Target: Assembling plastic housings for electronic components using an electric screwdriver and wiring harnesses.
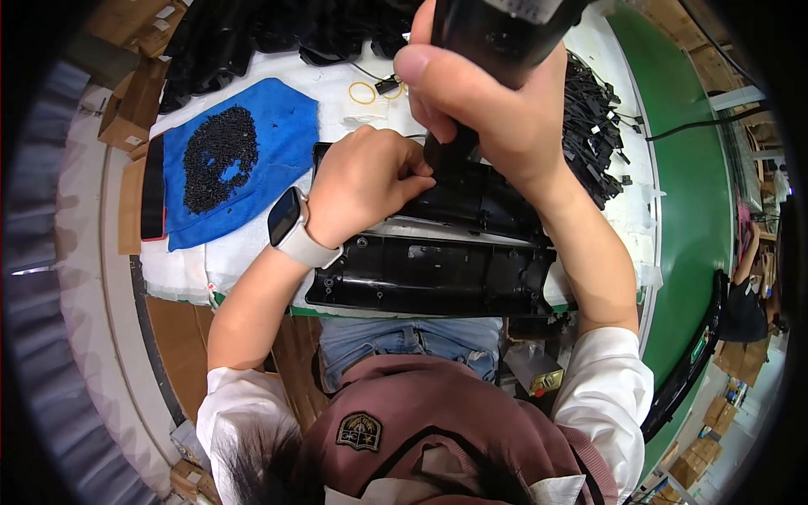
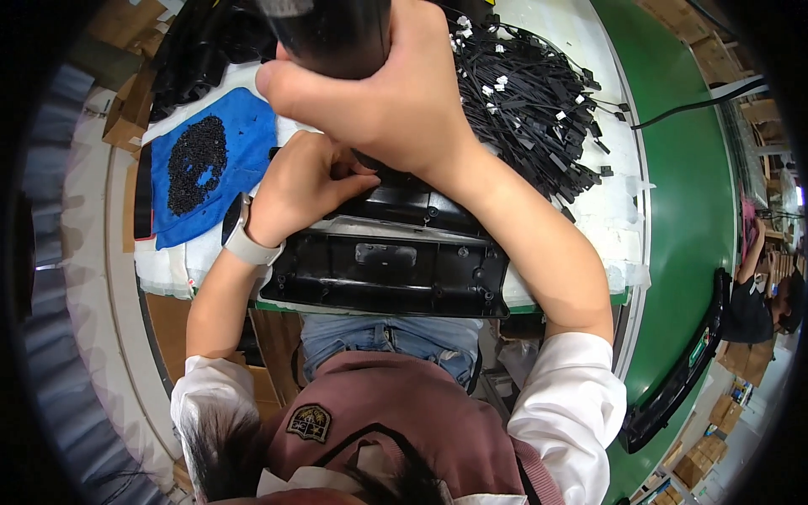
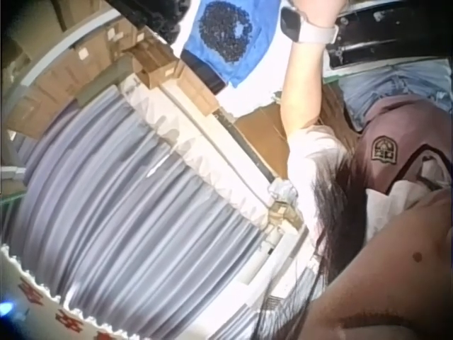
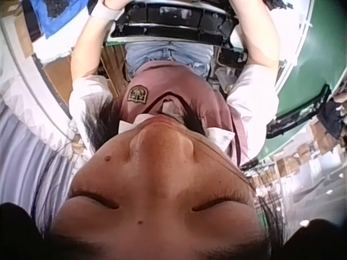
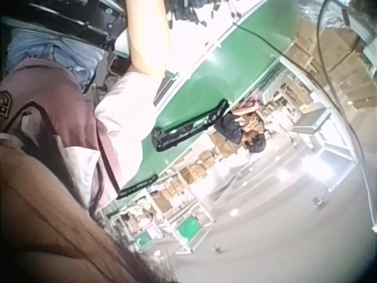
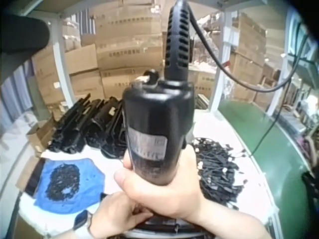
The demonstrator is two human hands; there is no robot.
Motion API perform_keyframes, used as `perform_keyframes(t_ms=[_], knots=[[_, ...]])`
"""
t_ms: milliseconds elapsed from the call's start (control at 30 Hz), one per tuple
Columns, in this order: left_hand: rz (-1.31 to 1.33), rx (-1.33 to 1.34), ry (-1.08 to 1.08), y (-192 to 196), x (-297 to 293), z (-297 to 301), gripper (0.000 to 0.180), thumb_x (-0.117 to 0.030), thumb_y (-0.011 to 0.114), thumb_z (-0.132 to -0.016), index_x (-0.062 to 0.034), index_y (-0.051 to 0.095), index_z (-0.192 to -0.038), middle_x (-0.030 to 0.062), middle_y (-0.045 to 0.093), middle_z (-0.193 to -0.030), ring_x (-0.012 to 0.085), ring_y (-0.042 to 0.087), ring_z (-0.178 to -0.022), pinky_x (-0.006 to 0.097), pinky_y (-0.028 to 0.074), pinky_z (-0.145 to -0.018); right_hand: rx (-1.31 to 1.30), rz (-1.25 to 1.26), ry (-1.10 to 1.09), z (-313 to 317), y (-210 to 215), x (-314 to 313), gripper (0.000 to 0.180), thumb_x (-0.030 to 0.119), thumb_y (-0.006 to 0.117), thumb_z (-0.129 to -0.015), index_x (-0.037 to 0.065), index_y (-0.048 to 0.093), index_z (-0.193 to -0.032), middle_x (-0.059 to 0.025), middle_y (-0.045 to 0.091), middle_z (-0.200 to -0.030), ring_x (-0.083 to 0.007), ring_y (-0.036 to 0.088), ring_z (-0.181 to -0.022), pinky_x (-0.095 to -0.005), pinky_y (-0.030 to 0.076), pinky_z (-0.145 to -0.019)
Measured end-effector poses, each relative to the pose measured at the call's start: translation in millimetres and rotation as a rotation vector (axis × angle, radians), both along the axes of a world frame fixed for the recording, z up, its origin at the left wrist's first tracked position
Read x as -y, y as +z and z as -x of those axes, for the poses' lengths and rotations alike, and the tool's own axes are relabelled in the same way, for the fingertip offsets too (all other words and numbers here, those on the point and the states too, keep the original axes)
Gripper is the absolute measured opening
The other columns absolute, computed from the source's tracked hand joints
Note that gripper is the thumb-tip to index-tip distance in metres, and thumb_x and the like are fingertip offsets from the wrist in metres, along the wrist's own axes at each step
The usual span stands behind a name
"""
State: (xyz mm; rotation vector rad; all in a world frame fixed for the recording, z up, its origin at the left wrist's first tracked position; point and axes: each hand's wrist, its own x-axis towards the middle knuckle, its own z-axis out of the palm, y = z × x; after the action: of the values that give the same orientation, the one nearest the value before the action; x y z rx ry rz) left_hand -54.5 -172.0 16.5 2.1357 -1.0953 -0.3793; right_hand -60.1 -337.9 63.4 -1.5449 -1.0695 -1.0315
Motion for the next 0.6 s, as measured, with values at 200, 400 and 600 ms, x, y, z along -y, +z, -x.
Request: perform_keyframes(t_ms=[200,400,600], knots=[[0.032,0.138,-0.022,20.3,-18.8,-7.9,0.011,-0.016,0.071,-0.079,-0.0061,0.074,-0.083,0.0115,0.070,-0.076,0.0304,0.067,-0.072,0.037,0.052,-0.065,-0.861,-0.390,0.010,46.0,40.1,-16.0,0.030,0.007,0.076,-0.076,-0.001,0.060,-0.100,-0.0064,0.061,-0.072,-0.0125,0.059,-0.055,-0.0249,0.047,-0.052],[-0.285,0.688,0.690,24.5,-107.3,-47.7,0.027,-0.028,0.074,-0.081,-0.0046,0.071,-0.094,0.0116,0.068,-0.088,0.0308,0.067,-0.079,0.038,0.052,-0.064,-0.847,-0.689,0.095,54.3,55.6,-9.4,0.026,0.014,0.066,-0.082,-0.001,0.054,-0.101,-0.0064,0.049,-0.058,-0.0150,0.044,-0.039,-0.0276,0.039,-0.041],[-0.356,0.584,0.667,2.2,-153.3,-60.0,0.017,-0.020,0.075,-0.080,-0.0047,0.070,-0.087,0.0117,0.065,-0.080,0.0309,0.064,-0.072,0.039,0.049,-0.061,-0.899,-0.662,0.091,62.1,62.6,-18.1,0.027,0.010,0.065,-0.081,-0.002,0.052,-0.102,-0.0077,0.050,-0.059,-0.0157,0.046,-0.042,-0.0279,0.040,-0.042]])
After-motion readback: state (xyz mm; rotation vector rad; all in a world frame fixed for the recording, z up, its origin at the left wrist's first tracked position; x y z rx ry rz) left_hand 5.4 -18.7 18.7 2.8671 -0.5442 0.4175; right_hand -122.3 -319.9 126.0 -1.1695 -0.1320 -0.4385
